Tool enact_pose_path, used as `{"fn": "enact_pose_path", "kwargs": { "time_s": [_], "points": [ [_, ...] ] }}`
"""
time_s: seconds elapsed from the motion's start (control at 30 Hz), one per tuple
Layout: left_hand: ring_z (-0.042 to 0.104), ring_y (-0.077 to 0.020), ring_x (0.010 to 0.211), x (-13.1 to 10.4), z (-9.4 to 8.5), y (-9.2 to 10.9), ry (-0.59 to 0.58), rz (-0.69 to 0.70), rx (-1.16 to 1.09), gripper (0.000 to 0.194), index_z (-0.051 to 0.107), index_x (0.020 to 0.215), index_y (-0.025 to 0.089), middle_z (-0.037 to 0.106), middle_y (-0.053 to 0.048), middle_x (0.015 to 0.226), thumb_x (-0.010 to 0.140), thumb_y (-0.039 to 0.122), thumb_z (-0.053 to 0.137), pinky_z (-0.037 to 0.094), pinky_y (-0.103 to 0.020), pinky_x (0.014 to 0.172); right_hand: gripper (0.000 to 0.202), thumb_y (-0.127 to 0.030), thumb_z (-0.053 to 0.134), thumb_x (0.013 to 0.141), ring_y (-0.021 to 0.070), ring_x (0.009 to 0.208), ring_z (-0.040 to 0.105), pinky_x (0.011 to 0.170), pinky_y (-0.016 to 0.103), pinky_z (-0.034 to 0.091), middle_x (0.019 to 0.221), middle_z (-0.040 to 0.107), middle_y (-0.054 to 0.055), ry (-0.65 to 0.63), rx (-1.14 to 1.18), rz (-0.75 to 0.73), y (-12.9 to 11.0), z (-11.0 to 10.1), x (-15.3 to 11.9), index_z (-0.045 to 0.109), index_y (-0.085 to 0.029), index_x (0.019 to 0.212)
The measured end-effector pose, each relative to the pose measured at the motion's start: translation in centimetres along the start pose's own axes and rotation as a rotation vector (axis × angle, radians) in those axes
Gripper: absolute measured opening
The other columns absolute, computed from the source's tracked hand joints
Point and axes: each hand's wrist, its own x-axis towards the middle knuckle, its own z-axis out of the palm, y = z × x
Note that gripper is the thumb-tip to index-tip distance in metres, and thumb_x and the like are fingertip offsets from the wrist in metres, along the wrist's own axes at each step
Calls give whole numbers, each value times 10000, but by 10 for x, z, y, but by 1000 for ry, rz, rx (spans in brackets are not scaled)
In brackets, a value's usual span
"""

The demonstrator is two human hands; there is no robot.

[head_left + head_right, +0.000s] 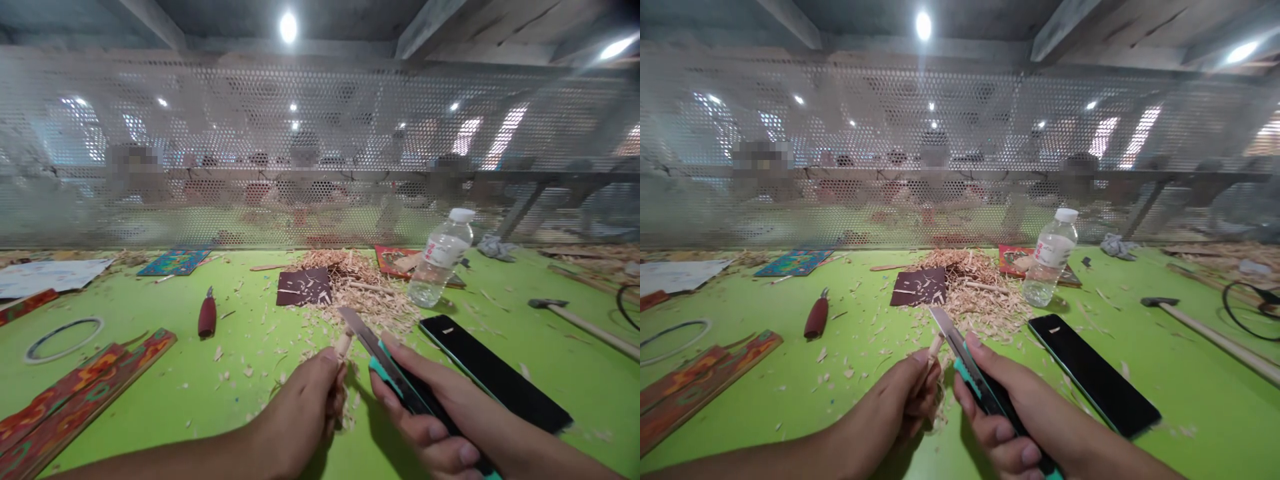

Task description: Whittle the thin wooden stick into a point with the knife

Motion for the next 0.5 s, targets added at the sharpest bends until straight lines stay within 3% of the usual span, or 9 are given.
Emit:
{"fn": "enact_pose_path", "kwargs": {
  "time_s": [0.1,0.23,0.37,0.43,0.5],
  "points": [
    [135,-100,480,3,3,1,23,-35,-95,414,364,783,251,281,116,585,1066,534,259,177,-247,467,700,-592,170,1120,65,352,49,272,117,208,448,350,-94,26,-16,-2,-1,2,1,596,-210,717],
    [115,-96,469,6,3,3,18,-38,-95,398,371,798,256,279,125,582,1038,566,302,166,-241,451,663,-629,192,1109,60,347,79,288,121,195,464,354,-102,71,-83,-48,1,2,3,563,-221,743],
    [201,-95,461,4,1,1,22,-2,-42,444,387,760,248,306,110,572,1047,582,330,208,-248,471,589,-763,459,990,38,334,193,311,122,204,486,395,-117,179,-337,-266,6,1,8,531,-226,761],
    [267,-99,497,3,-1,0,43,29,-8,470,418,752,236,342,95,594,1057,589,359,253,-250,511,638,-846,556,878,37,349,212,322,139,198,483,363,-129,256,-512,-388,7,2,9,491,-230,722],
    [353,-113,576,2,-3,-1,74,86,67,456,496,811,222,403,73,658,1054,599,411,306,-257,577,639,-844,598,852,53,381,233,347,169,211,494,325,-131,343,-673,-479,6,4,10,457,-240,700]
  ]
}}
